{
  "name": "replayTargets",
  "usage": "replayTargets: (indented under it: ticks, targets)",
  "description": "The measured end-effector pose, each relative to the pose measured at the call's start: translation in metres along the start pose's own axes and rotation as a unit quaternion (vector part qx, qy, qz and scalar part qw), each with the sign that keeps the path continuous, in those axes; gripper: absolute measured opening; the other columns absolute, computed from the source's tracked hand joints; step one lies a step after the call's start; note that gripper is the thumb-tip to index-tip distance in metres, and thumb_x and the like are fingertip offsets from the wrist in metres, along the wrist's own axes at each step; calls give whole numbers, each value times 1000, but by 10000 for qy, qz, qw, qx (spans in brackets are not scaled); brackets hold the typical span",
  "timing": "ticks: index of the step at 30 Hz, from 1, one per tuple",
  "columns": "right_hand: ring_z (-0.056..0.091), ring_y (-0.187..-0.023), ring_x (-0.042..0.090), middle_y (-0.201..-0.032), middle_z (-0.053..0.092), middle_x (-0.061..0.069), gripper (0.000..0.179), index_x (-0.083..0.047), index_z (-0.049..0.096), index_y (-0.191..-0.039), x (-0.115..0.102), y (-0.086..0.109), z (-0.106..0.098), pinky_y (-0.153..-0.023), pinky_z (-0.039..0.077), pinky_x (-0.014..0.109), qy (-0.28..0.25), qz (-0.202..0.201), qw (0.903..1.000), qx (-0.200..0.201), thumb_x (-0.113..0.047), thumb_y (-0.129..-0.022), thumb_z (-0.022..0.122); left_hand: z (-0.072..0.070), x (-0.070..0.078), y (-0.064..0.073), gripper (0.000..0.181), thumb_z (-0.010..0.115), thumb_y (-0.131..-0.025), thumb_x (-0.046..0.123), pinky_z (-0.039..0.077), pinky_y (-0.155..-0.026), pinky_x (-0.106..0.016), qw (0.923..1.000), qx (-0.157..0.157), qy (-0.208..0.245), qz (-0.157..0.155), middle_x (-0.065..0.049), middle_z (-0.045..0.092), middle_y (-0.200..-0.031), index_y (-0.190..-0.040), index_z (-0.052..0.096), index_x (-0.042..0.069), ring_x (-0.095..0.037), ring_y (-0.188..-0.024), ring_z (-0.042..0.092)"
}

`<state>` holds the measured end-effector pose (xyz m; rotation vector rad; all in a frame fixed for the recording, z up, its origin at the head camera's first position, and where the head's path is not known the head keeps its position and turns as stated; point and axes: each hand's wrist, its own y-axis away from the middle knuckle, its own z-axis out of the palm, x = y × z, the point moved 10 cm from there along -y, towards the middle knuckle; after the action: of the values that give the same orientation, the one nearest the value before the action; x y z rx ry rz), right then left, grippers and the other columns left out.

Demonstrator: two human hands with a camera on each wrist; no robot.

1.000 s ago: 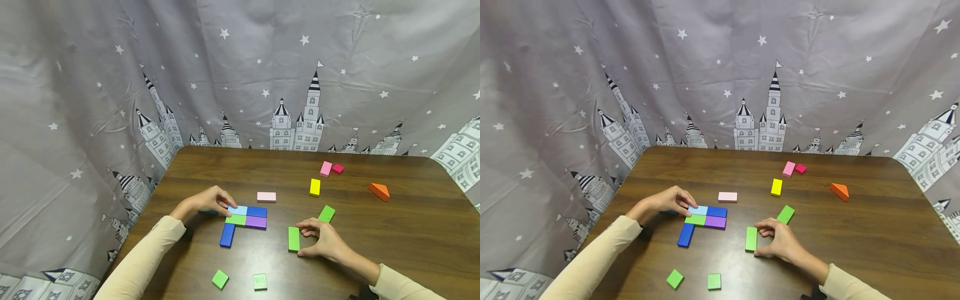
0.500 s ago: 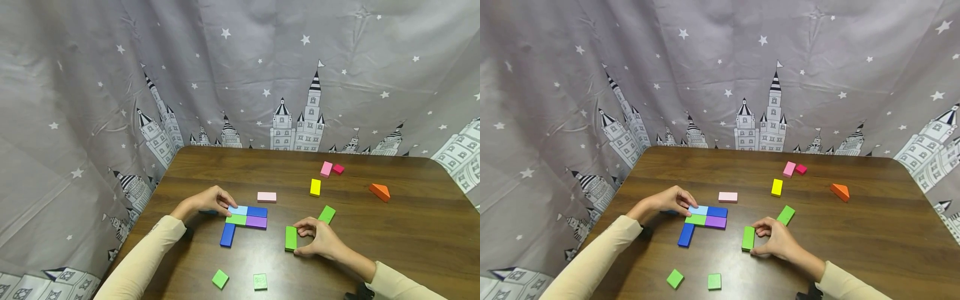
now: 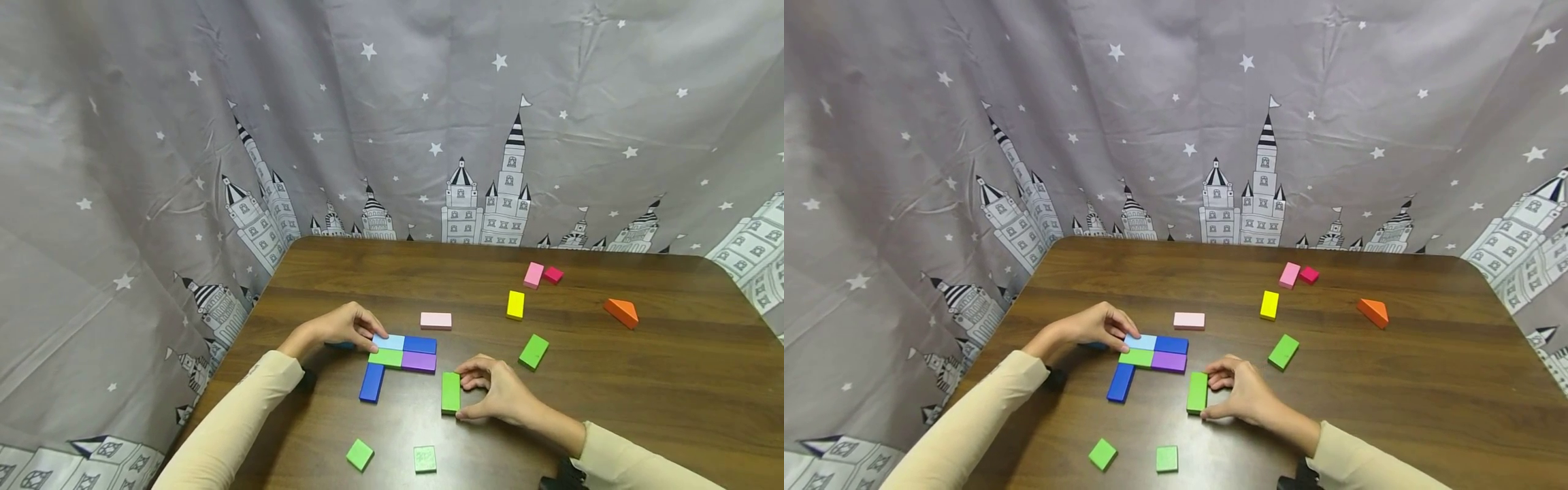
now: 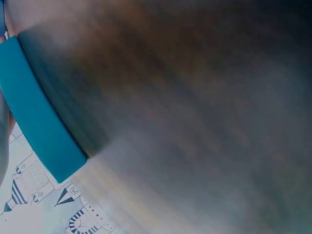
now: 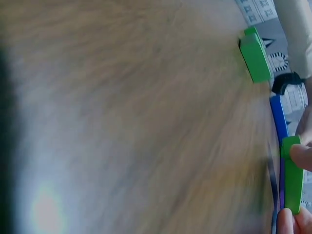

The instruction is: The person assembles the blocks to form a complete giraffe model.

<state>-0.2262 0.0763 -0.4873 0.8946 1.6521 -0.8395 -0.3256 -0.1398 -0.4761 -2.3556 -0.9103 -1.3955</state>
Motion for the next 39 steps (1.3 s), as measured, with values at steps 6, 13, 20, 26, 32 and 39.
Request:
replayTargets:
  ticks: [6,13,20,26,32,39]
  targets:
    - [64,-89,20,-104,61,14,61,15,63,-110,2,-6,11,-82,56,28,191,142,9997,30,7,-56,92,0,-2,-1,25,81,-80,-3,56,-85,-32,10000,15,38,-68,-12,73,-107,-105,75,-6,-13,-96,65]
    - [65,-85,17,-99,61,11,61,12,66,-107,1,-11,19,-80,56,27,469,43,9987,169,6,-53,94,-2,-4,-1,26,82,-80,-2,55,-82,-27,9997,131,109,-194,-13,73,-108,-105,75,-5,-14,-96,65]
    - [68,-85,21,-100,64,14,62,13,66,-107,-3,-10,22,-80,56,28,457,15,9984,343,5,-53,95,-2,-3,0,25,81,-80,-3,56,-84,-30,9998,77,108,-142,-13,72,-108,-105,75,-5,-19,-99,66]
    - [69,-85,22,-101,65,14,62,12,66,-107,-2,-12,23,-80,57,28,459,19,9977,498,5,-53,95,-1,-3,0,25,81,-80,-2,56,-84,-30,9997,85,133,-175,-14,72,-108,-105,75,-5,-19,-99,66]
    - [70,-85,22,-100,65,14,61,11,66,-107,-1,-14,24,-79,57,28,452,40,9974,559,5,-54,95,-1,-2,1,25,80,-81,-3,56,-84,-31,9998,38,150,-111,-15,72,-109,-105,75,-5,-19,-98,66]
    - [70,-84,25,-99,66,15,61,12,65,-106,0,-17,24,-78,57,29,409,39,9974,586,6,-54,95,-1,-2,0,25,80,-81,-3,56,-84,-31,9998,42,154,-137,-14,72,-108,-105,75,-6,-18,-98,66]
